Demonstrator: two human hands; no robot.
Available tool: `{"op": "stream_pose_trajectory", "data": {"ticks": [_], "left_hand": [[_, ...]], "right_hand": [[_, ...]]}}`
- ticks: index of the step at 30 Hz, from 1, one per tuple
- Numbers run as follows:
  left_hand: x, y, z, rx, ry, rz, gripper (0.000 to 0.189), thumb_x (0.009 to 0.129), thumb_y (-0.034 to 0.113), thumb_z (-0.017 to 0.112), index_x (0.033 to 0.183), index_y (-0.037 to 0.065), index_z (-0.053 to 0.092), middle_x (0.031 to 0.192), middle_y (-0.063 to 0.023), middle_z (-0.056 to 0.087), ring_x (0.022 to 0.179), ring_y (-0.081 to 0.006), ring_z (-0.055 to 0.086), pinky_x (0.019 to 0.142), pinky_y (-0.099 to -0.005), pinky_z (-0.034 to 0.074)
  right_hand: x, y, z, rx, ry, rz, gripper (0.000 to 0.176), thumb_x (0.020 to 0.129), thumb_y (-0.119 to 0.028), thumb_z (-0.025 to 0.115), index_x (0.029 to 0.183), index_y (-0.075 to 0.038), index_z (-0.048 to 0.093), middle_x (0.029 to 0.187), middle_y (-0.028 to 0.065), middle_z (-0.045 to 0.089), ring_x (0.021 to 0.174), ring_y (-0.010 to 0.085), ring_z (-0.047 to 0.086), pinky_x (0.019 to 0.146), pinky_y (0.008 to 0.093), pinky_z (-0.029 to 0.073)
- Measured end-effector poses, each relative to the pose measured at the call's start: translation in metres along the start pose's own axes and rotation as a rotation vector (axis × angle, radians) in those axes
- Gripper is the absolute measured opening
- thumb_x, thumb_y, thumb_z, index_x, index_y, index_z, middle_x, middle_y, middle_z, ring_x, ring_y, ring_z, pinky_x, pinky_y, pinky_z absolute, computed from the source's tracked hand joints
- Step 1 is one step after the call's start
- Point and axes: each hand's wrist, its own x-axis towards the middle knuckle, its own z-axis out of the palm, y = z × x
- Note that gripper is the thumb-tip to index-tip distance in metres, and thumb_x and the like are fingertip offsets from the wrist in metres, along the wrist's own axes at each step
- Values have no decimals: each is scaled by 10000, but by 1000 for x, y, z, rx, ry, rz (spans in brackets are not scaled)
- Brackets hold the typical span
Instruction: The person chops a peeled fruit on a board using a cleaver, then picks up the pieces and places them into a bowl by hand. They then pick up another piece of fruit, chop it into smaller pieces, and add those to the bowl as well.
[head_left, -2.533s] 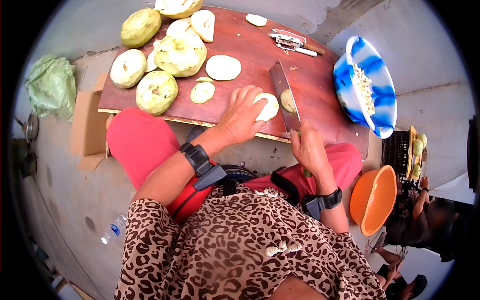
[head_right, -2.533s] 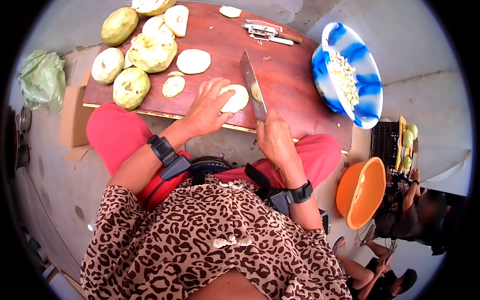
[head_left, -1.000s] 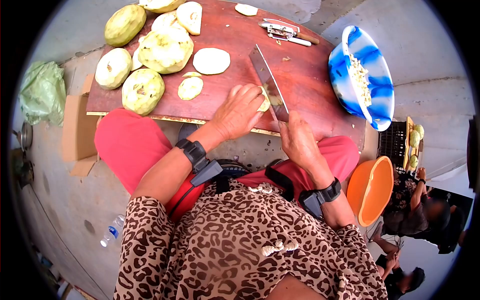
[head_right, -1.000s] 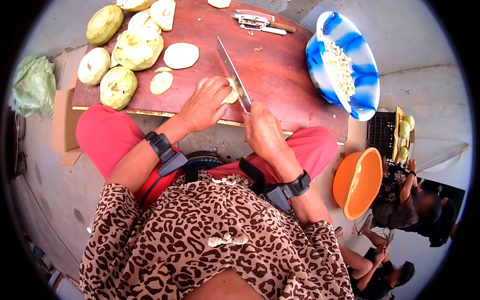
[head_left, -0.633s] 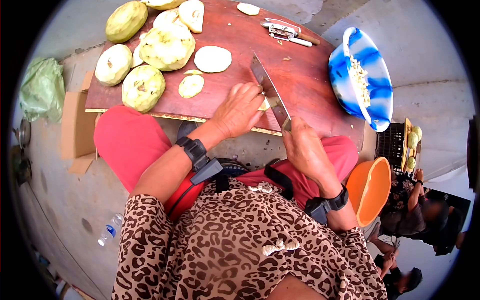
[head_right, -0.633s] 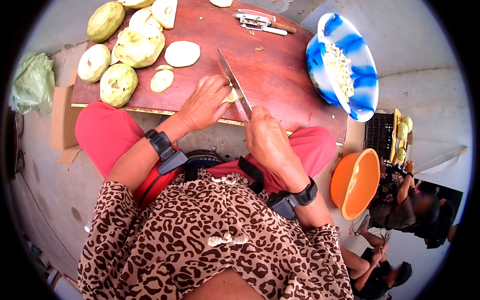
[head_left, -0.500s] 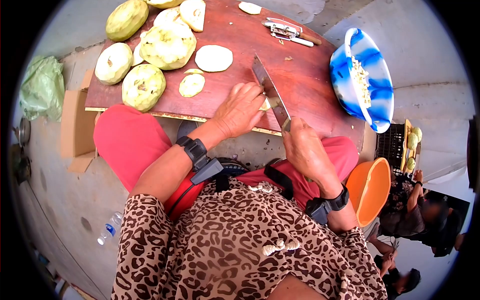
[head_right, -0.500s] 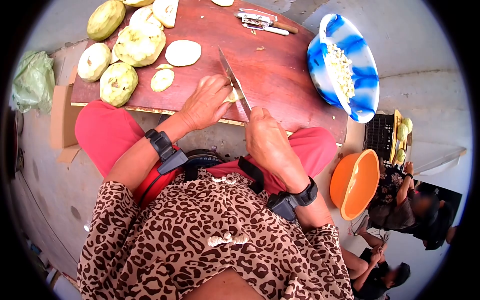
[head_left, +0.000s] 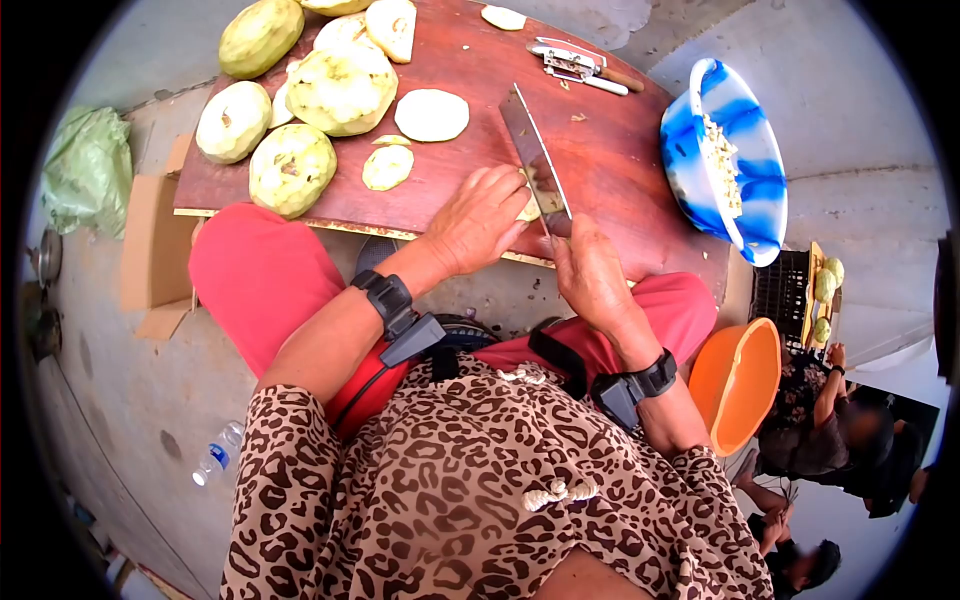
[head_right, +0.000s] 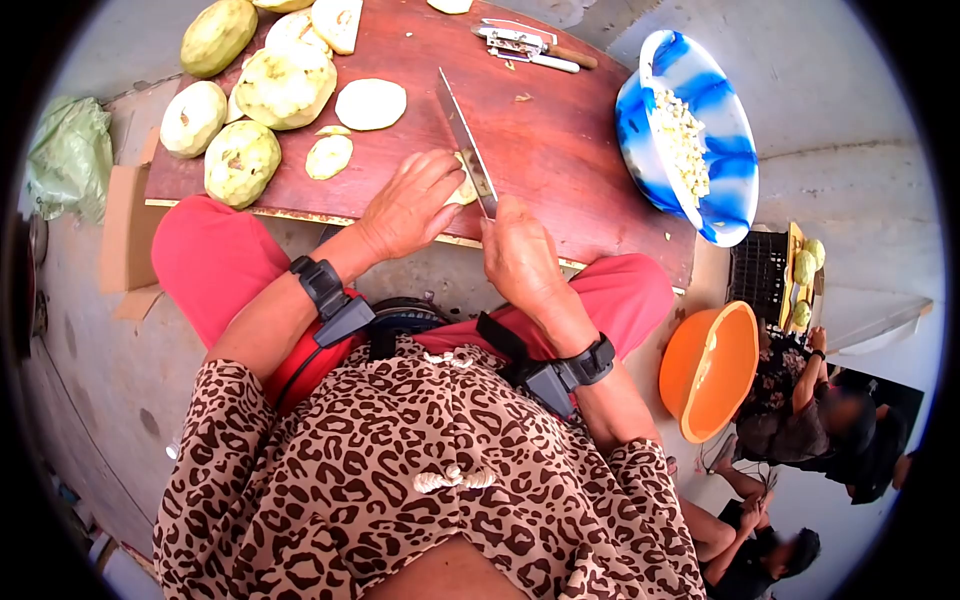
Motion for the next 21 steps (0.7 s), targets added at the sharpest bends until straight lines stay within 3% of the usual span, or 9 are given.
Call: {"op": "stream_pose_trajectory", "data": {"ticks": [14,17,21], "left_hand": [[-2,-1,2,-9,35,11,339,787,111,682,1090,-1,579,1146,-165,528,1134,-357,495,995,-450,403],[-1,-2,2,-5,18,1,343,783,110,682,1092,-1,580,1150,-167,528,1133,-359,495,997,-449,404],[0,-1,0,-12,-18,-15,350,781,108,682,1102,8,582,1166,-167,526,1135,-362,496,1001,-450,405]], "right_hand": [[-12,-37,-38,-82,-137,27,133,881,-20,573,873,46,458,804,310,574,741,489,600,637,524,473],[-8,-33,-33,-58,-185,87,162,884,-28,582,878,50,440,806,328,558,772,511,549,659,532,425],[2,-19,-2,-86,-100,110,159,891,-46,580,891,43,449,797,323,572,751,506,573,651,538,451]]}}
